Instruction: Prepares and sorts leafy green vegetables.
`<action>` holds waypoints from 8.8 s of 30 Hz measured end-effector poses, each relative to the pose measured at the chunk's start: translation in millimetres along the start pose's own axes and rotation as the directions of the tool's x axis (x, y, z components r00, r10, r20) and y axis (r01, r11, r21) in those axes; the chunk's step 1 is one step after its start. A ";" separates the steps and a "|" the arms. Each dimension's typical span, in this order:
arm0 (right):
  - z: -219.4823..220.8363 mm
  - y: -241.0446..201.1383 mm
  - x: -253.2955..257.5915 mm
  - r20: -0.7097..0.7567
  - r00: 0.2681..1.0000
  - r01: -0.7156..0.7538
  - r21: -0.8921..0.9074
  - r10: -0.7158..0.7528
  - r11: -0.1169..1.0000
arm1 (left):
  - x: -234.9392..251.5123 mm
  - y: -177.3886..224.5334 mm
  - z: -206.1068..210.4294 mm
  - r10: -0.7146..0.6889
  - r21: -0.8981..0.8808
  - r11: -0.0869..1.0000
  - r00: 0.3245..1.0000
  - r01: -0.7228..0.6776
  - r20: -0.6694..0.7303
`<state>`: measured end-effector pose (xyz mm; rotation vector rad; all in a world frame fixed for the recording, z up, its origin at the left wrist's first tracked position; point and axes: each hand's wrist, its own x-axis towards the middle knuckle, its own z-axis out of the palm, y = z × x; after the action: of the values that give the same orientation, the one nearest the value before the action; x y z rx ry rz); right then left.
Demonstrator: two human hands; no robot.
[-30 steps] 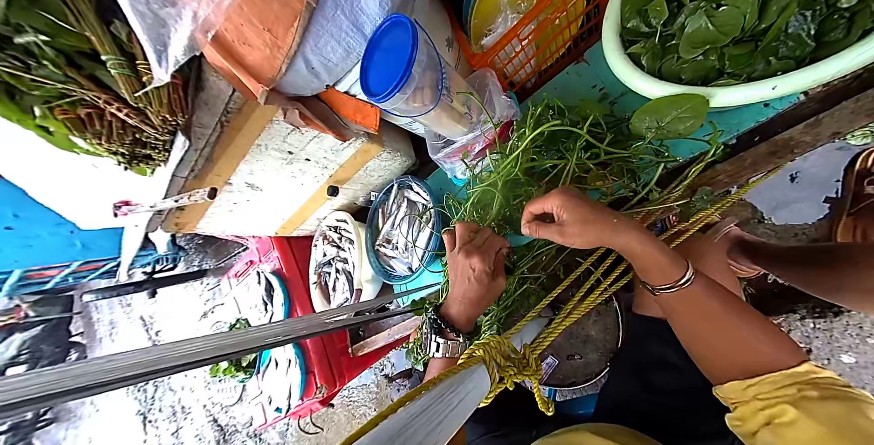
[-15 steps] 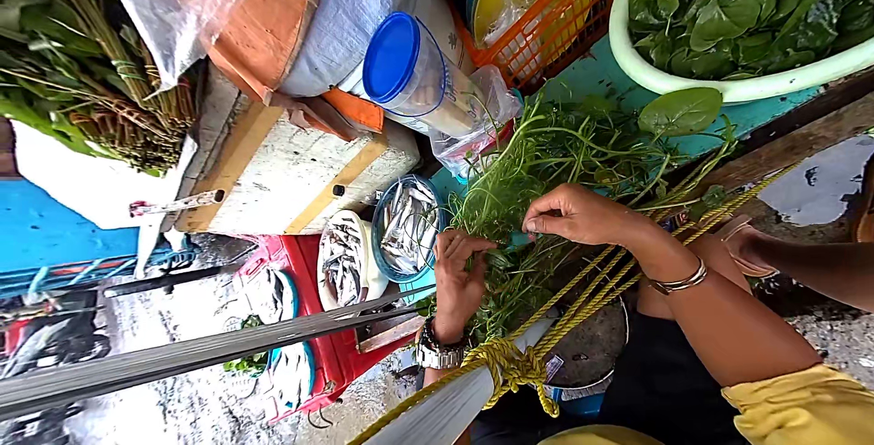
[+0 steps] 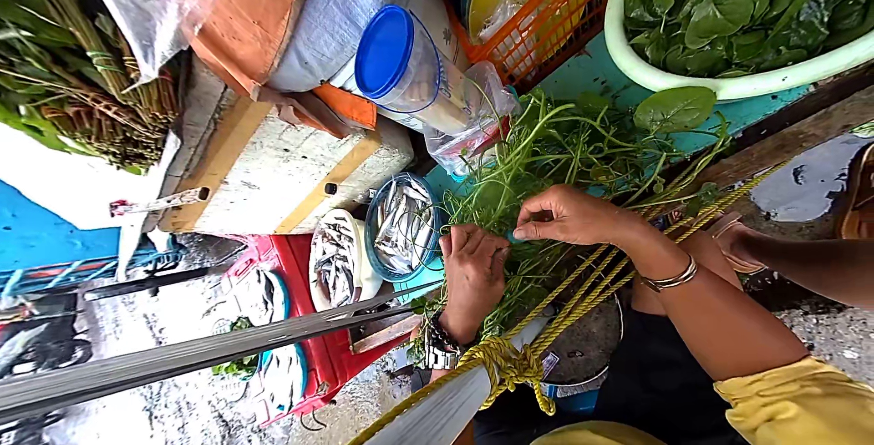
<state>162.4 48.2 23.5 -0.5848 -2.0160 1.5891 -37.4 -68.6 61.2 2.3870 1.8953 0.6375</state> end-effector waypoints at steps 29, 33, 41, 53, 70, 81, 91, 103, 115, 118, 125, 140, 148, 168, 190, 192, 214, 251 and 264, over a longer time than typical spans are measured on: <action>-18.6 -9.8 -9.9 -0.021 0.999 -0.013 0.629 0.033 0.777 | 1.4 3.3 -6.7 -0.091 -0.152 0.985 0.991 0.075 -0.101; -16.7 -12.9 -8.9 -0.074 0.989 -0.051 0.627 0.125 0.777 | 3.5 9.8 -5.7 -0.100 -0.213 0.975 0.985 0.068 -0.144; -14.7 -14.6 -10.0 -0.071 0.985 -0.075 0.646 0.158 0.759 | 12.7 14.8 1.4 -0.138 -0.313 0.946 0.977 0.082 -0.162; -37.3 0.2 -9.9 -0.324 0.939 0.178 0.742 0.113 0.646 | -66.6 -26.8 -33.2 -0.355 -0.389 0.875 0.928 0.288 -0.112; -95.4 30.0 -69.7 -0.656 0.728 0.412 0.652 0.201 0.637 | 36.1 -3.5 -10.0 -0.182 -0.267 0.948 0.983 0.174 -0.004; -106.8 42.8 -60.1 -0.807 0.544 0.546 0.549 0.230 0.633 | 74.1 30.7 45.7 0.040 0.159 0.986 0.994 -0.057 0.106; -103.2 39.4 -66.9 -0.755 0.643 0.531 0.564 0.132 0.633 | 61.8 -7.3 -14.1 -0.171 -0.196 0.964 0.983 0.182 0.072; -105.8 34.8 -56.4 -0.770 0.616 0.506 0.548 0.165 0.667 | -31.1 -26.5 -59.4 -0.328 -0.527 0.828 0.927 0.190 -0.181; -103.0 38.6 -57.4 -0.749 0.650 0.395 0.477 0.128 0.785 | 2.9 -17.6 -56.9 -0.108 -0.504 0.852 0.989 0.143 0.098; -102.3 36.8 -57.9 -0.762 0.630 0.412 0.490 0.148 0.768 | 4.4 -42.1 -61.5 -0.343 -0.433 0.844 0.939 0.316 0.017; -92.5 25.0 -52.4 -0.823 0.565 0.493 0.391 0.055 0.778 | 27.0 -89.5 -8.5 -0.606 -0.213 0.669 0.688 0.712 0.400; -39.8 15.3 -19.2 -0.337 0.941 -0.122 -0.432 -0.034 0.894 | 55.3 -114.7 39.3 -0.665 -0.124 0.620 0.603 0.775 0.442; -64.1 9.4 -25.7 -0.043 0.912 -0.371 -0.507 0.407 0.778 | 54.4 -119.1 39.3 -0.602 -0.010 0.630 0.496 0.777 0.625; -64.2 8.4 -32.5 -0.010 0.959 -0.278 -0.214 0.282 0.936 | 61.5 -58.8 -44.7 -0.454 -0.618 0.511 0.798 0.598 0.397; -75.8 -1.6 -59.8 -0.185 0.826 -0.563 -0.251 0.532 0.787 | -11.2 -15.3 -4.0 -0.244 0.009 0.967 0.939 0.254 -0.240; -86.6 -7.6 -77.2 -0.249 0.852 -0.517 -0.251 0.461 0.819 | -9.9 -5.9 -5.0 -0.346 -0.005 0.936 0.921 0.351 -0.180; -54.3 -12.0 -1.5 -0.467 0.830 -0.461 -0.269 0.304 0.846 | -23.1 -19.6 1.5 -0.390 -0.149 0.914 0.919 0.378 -0.058; -29.7 -20.6 -42.9 -0.523 0.631 -0.638 0.069 0.572 0.767 | -16.7 -19.6 -1.5 -0.341 -0.152 0.938 0.909 0.311 -0.241; -27.1 -6.3 -36.0 -0.504 0.684 -0.570 0.082 0.528 0.817 | -16.3 -12.5 -9.5 -0.345 -0.193 0.932 0.911 0.305 -0.226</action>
<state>207.3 45.2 30.5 -1.5923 -1.5672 1.4345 -55.0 -82.8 61.6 1.9073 2.1815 1.0585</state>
